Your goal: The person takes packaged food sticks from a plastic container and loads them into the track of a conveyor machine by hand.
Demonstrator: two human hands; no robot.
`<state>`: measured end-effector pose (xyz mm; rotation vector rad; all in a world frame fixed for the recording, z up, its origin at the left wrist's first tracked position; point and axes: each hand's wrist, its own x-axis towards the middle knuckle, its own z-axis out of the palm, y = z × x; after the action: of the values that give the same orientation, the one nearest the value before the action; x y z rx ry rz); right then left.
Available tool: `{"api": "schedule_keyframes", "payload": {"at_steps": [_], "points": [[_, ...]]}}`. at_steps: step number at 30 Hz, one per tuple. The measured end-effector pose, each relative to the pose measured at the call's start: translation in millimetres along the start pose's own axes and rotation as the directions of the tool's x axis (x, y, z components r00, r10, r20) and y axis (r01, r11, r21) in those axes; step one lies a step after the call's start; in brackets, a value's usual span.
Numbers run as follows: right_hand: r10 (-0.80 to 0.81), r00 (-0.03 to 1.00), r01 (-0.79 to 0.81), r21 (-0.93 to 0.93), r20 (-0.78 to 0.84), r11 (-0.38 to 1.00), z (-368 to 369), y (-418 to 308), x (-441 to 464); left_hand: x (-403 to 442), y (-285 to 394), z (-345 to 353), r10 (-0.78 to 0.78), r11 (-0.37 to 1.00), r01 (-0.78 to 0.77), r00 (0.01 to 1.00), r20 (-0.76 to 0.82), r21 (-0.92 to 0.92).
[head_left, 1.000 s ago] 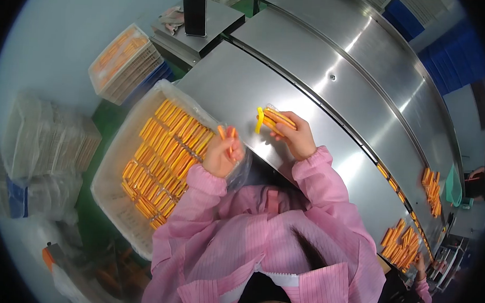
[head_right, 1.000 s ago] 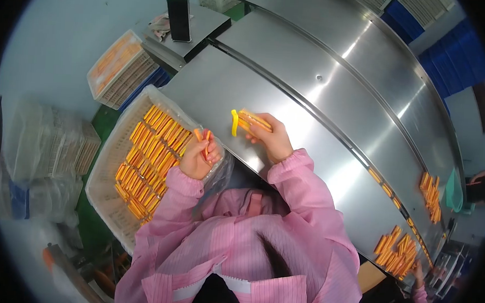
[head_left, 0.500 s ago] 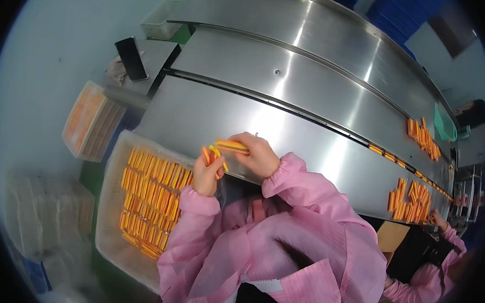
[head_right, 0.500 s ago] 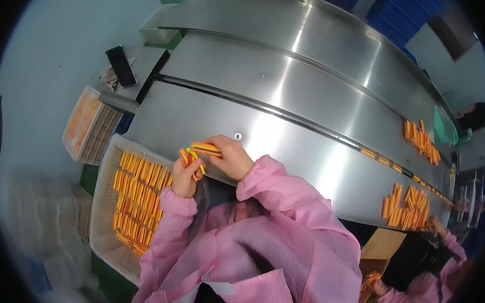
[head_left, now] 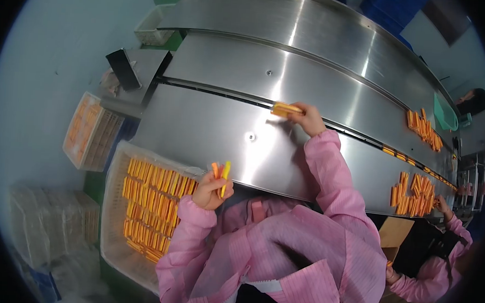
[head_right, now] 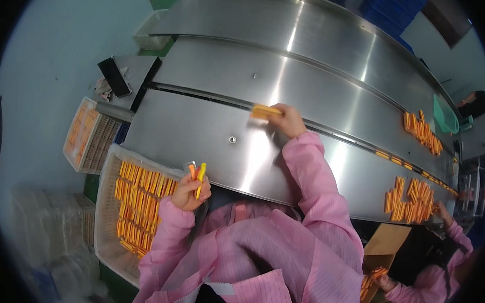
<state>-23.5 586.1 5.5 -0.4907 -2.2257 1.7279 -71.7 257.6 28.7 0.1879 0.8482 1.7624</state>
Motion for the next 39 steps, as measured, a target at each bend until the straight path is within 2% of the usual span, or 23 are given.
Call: {"api": "schedule_keyframes", "payload": {"at_steps": [2,3,5,9,12,13,14,15,17,18,20,21,23,24,26,27,29,31,32,34,35,37,39], "points": [[-0.040,0.990,0.007,-0.235,-0.134,0.972,-8,8,14,3,-3,2,0.182,0.973,-0.184,0.983,-0.032,-0.137],[-0.042,0.990,0.010,-0.234,-0.134,0.972,-8,12,18,4,-4,1,0.183,0.973,-0.185,0.983,-0.032,-0.135],[-0.166,0.968,0.039,-0.538,-0.189,0.842,-7,19,22,7,-6,0,0.242,0.957,-0.240,0.970,-0.009,-0.160],[-0.255,0.915,0.015,-0.605,-0.313,0.796,-7,10,16,7,-7,1,0.253,0.952,-0.253,0.967,-0.019,-0.171],[-0.245,0.939,0.091,-0.514,-0.240,0.853,-5,-5,18,9,-8,5,0.248,0.952,-0.254,0.967,-0.054,-0.171],[-0.049,0.980,-0.005,-0.275,-0.190,0.961,-2,-11,19,10,-7,7,0.245,0.952,-0.248,0.969,-0.038,-0.180],[0.129,0.987,-0.132,-0.030,-0.091,0.991,-1,-14,22,11,-7,8,0.244,0.951,-0.243,0.970,-0.021,-0.190],[0.129,0.988,-0.132,-0.029,-0.089,0.991,-2,-13,26,11,-7,9,0.245,0.951,-0.245,0.969,-0.023,-0.189],[0.334,0.938,-0.343,0.119,0.092,0.932,-4,-8,36,11,-7,9,0.274,0.942,-0.260,0.961,0.040,-0.212],[0.335,0.938,-0.344,0.116,0.095,0.932,-4,-7,41,12,-8,9,0.277,0.941,-0.262,0.960,0.038,-0.215],[0.460,0.883,-0.454,-0.085,0.087,0.887,-7,-6,50,15,-10,10,0.318,0.936,-0.303,0.946,0.062,-0.179],[0.461,0.883,-0.454,-0.088,0.090,0.887,-9,-2,53,18,-11,11,0.320,0.935,-0.305,0.946,0.060,-0.181],[0.412,0.911,-0.386,-0.370,-0.009,0.845,-12,8,56,20,-14,12,0.316,0.928,-0.280,0.941,0.119,-0.246],[0.418,0.909,-0.384,-0.372,0.011,0.845,-13,6,53,19,-15,16,0.320,0.925,-0.289,0.942,0.098,-0.247],[0.424,0.906,-0.352,-0.584,-0.015,0.731,-20,-13,46,21,-15,25,0.310,0.919,-0.249,0.935,0.171,-0.305],[0.424,0.906,-0.352,-0.586,-0.016,0.730,-20,-23,40,19,-14,25,0.311,0.919,-0.249,0.935,0.171,-0.307],[0.159,0.976,-0.198,-0.902,-0.147,0.384,-20,-43,16,21,-15,29,0.272,0.939,-0.213,0.941,0.203,-0.272],[0.038,0.997,0.038,-0.879,0.063,0.476,-8,-77,-10,21,-16,26,0.229,0.946,-0.169,0.952,0.203,-0.275],[-0.313,0.950,0.202,-0.776,0.006,0.597,12,-47,-20,26,-18,25,0.185,0.953,-0.128,0.964,0.193,-0.274],[-0.263,0.945,0.316,-0.341,0.194,0.885,51,-84,-53,32,-24,32,0.158,0.965,-0.113,0.971,0.180,-0.238],[-0.197,0.956,0.248,-0.238,0.220,0.939,70,-89,-66,32,-27,35,0.145,0.974,-0.113,0.976,0.161,-0.195],[-0.312,0.914,0.371,-0.221,0.260,0.902,93,-84,-90,33,-42,35,0.156,0.985,-0.138,0.971,0.180,-0.106],[-0.349,0.920,0.385,-0.244,0.177,0.890,101,-64,-96,36,-54,31,0.125,0.992,-0.122,0.967,0.220,-0.030]]}}
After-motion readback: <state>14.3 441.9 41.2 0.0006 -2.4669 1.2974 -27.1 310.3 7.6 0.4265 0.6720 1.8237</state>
